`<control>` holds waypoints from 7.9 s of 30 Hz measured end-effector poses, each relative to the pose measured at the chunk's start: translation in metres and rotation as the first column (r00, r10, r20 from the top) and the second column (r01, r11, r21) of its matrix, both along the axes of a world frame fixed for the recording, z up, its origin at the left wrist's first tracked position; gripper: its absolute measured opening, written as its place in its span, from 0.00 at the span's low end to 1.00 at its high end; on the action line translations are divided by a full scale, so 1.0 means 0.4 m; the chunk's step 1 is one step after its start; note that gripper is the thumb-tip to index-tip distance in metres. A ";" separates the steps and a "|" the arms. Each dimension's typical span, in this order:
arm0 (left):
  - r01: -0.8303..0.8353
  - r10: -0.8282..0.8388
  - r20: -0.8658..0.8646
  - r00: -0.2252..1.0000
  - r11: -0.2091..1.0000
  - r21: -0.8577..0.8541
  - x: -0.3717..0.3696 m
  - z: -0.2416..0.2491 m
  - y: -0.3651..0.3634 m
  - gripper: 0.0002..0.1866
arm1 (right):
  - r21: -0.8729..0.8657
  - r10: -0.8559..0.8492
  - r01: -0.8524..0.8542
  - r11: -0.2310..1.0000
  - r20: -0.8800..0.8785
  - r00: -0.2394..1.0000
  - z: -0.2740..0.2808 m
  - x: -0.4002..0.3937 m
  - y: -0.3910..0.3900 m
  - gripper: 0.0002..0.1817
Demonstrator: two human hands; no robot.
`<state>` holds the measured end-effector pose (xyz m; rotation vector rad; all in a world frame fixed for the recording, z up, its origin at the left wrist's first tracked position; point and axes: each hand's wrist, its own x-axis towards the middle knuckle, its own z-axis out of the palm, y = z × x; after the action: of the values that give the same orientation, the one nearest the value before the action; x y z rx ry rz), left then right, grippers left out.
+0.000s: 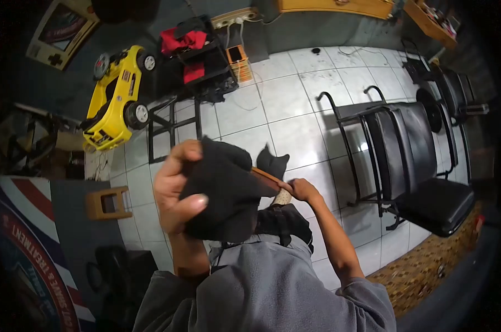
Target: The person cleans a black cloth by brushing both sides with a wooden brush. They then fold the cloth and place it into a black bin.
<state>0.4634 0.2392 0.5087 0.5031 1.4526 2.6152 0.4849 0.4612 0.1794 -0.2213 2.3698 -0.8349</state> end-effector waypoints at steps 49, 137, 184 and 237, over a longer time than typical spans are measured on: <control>0.099 -0.108 -0.123 0.986 0.992 -0.078 -0.337 -0.032 -0.648 0.39 | 0.478 0.610 -0.501 0.721 -0.096 0.787 -0.211 -0.195 -0.624 0.17; -0.826 0.799 -0.265 0.540 0.442 -0.350 -0.516 -0.106 -0.045 0.38 | -0.734 -0.261 0.120 0.669 -0.081 0.962 0.430 -0.400 -0.306 0.16; -0.931 0.928 -0.215 0.304 0.241 -0.275 -0.457 -0.208 0.029 0.35 | -0.762 -0.194 0.019 0.648 -0.141 0.971 0.400 -0.351 -0.213 0.16; -0.656 0.660 -0.119 0.741 0.677 -0.333 -0.461 -0.132 0.032 0.30 | -0.829 -0.311 0.029 0.559 -0.177 0.934 0.297 -0.354 -0.291 0.09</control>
<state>0.2791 0.2521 0.4559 -0.1281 2.4108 2.6718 0.3433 0.3450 0.2983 -0.5260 2.0851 -2.1270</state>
